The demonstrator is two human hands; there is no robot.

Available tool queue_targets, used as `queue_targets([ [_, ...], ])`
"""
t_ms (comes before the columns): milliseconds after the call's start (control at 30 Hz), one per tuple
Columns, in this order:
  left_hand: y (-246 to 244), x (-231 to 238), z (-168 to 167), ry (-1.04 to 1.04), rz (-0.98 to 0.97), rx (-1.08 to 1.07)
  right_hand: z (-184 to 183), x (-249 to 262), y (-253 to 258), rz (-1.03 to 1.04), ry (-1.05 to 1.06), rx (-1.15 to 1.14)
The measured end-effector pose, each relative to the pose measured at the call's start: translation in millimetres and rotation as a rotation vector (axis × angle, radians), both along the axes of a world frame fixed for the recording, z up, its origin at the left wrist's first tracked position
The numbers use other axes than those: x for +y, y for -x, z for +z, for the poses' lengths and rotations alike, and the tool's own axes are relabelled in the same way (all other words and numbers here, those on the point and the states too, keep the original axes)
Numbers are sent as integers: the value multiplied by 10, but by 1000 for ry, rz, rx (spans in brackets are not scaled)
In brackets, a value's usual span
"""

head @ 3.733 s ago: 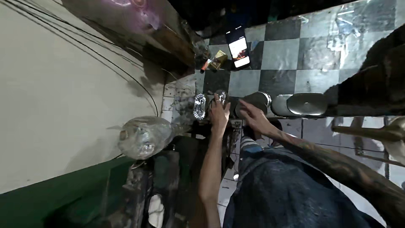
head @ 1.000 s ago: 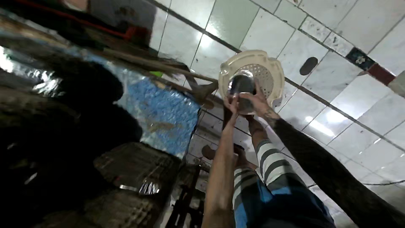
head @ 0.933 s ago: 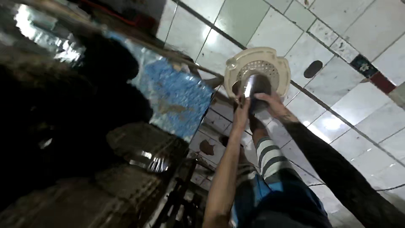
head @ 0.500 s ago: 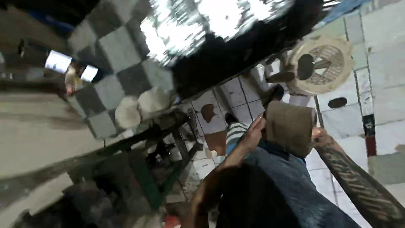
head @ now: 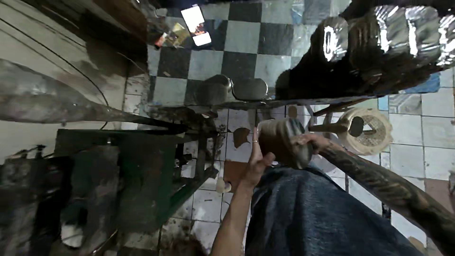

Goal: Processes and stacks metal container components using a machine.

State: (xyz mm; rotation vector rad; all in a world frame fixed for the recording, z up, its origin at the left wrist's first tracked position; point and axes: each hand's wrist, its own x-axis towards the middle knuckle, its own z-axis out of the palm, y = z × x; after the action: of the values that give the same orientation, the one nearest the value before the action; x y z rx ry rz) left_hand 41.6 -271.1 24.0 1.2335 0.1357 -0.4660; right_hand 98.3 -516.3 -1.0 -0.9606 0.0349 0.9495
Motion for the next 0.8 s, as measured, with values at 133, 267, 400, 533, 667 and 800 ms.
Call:
queue_targets([
  [133, -372, -13, 38, -46, 283, 181, 525, 655, -401, -87, 574, -264],
  [267, -805, 180, -161, 435, 436, 83, 741, 925, -671, -81, 860, -588],
  [400, -1259, 477, -422, 34, 785, 126, 832, 877, -922, -175, 604, -719],
  [533, -1439, 703, -433, 280, 614, 95, 637, 935, -1223, -243, 436, -638],
  [667, -2478, 802, 93, 42, 353, -7, 311, 1006, -1643, -303, 537, -551],
  [800, -3589, 836, 123, -1015, -328, -479, -190, 1036, -2093, -464, 814, -634],
])
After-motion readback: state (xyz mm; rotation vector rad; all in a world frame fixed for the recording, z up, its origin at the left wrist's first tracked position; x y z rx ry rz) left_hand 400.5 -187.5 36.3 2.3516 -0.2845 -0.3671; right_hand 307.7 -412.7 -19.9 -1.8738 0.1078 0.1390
